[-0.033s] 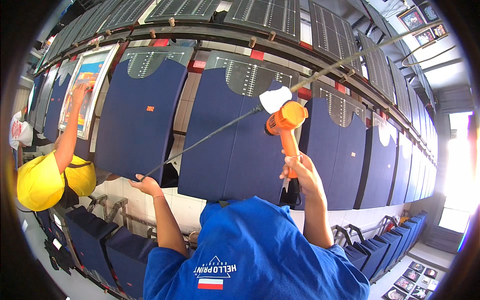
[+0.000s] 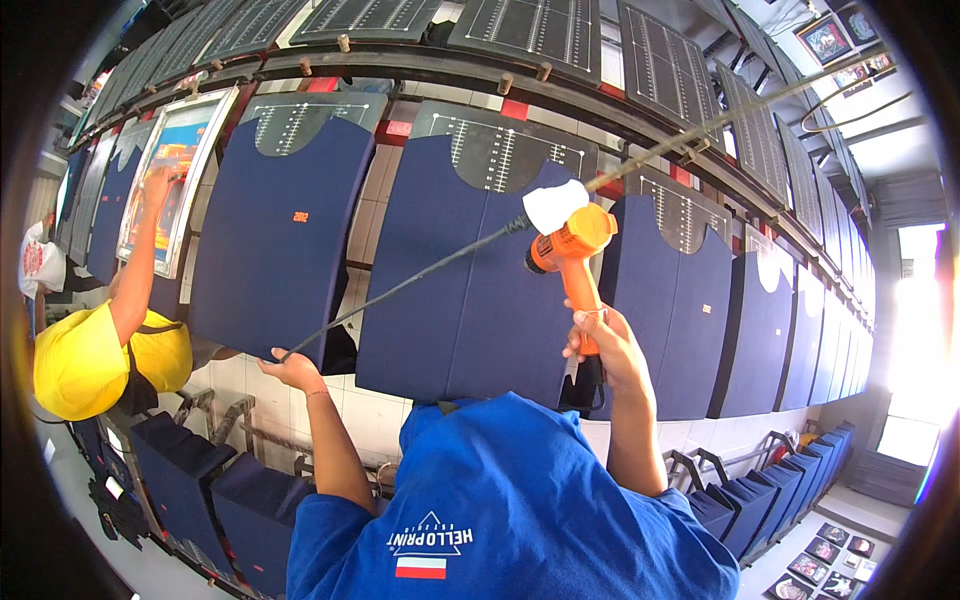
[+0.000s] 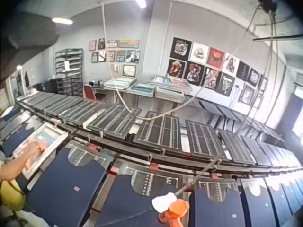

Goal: The person uses a heat gun to dry ink on a series of navy blue t-shirts mounted on boards along a table. They move from one board to the next, holding the tool over the printed area of each garment.

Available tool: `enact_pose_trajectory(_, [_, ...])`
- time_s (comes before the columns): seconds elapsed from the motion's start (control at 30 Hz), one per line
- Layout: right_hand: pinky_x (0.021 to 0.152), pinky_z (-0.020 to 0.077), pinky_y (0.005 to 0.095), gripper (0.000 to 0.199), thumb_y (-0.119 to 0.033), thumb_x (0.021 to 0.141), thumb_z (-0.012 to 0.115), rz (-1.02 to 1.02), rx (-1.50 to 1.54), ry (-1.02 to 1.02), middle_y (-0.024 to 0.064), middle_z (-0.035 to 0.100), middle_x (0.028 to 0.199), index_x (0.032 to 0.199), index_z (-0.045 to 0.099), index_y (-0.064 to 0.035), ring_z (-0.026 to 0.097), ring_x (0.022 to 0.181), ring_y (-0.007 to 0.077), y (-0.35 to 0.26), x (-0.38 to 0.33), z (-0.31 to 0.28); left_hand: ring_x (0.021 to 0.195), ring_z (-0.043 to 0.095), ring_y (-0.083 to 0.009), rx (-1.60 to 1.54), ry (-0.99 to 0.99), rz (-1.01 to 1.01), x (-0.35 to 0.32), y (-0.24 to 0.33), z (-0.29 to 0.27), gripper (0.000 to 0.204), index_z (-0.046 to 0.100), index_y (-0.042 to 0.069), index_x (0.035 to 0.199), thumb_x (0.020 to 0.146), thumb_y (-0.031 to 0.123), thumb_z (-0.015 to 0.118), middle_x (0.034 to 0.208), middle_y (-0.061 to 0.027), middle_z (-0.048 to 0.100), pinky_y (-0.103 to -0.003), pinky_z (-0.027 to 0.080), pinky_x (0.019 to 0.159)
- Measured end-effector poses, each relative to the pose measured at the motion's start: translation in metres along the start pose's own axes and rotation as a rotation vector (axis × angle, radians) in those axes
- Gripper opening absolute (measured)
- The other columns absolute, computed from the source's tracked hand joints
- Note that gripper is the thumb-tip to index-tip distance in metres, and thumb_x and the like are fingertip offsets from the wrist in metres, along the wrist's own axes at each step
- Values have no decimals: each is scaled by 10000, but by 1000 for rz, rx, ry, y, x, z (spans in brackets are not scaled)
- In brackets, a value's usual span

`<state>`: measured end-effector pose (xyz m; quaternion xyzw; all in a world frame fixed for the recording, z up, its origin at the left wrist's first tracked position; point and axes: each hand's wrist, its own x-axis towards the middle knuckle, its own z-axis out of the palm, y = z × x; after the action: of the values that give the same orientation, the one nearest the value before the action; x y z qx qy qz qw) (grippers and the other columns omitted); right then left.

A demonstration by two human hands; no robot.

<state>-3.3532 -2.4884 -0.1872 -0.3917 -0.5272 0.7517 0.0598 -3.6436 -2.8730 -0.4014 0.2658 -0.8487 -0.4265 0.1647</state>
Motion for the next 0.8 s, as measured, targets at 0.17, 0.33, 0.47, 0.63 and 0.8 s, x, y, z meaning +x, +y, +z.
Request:
enact_pose_trajectory(0.17, [545,461,225,434,-285,939,625,-24,-15,21,37,608,711,1215,514,31,637,623,129,4,0,1,1255,496,-453,-2,6,8,-3,5,2,559,241,-37,1471,1017,240,413,1452,-333,371,-468,401,1072])
enact_pose_trajectory(0.33, [541,464,220,441,-284,945,622,4,24,21,46,611,697,1231,522,36,643,610,142,1,0,-3,1269,482,-452,12,18,2,0,-2,2,551,242,-46,1468,1019,225,411,1457,-332,363,-464,392,1082])
enact_pose_trajectory(0.47, [528,457,212,434,-285,947,615,-13,18,24,45,608,704,1225,522,36,642,614,135,5,1,-3,1293,459,-446,-24,-13,-44,-5,11,-1,546,237,-52,1467,1022,211,412,1467,-330,345,-456,380,1095])
enact_pose_trajectory(0.63, [526,453,214,424,-276,945,615,-21,-15,40,41,602,704,1219,519,33,640,614,133,3,-1,-5,1342,408,-440,-78,-23,-57,-6,16,-3,576,220,-80,1472,1021,214,423,1491,-328,311,-454,343,1122])
enact_pose_trajectory(0.8, [519,447,212,410,-261,946,612,-26,27,17,39,599,706,1216,519,33,636,609,131,3,-2,-9,1341,414,-432,-58,-43,-96,-3,13,-1,575,216,-76,1476,1026,217,421,1499,-324,300,-448,352,1118])
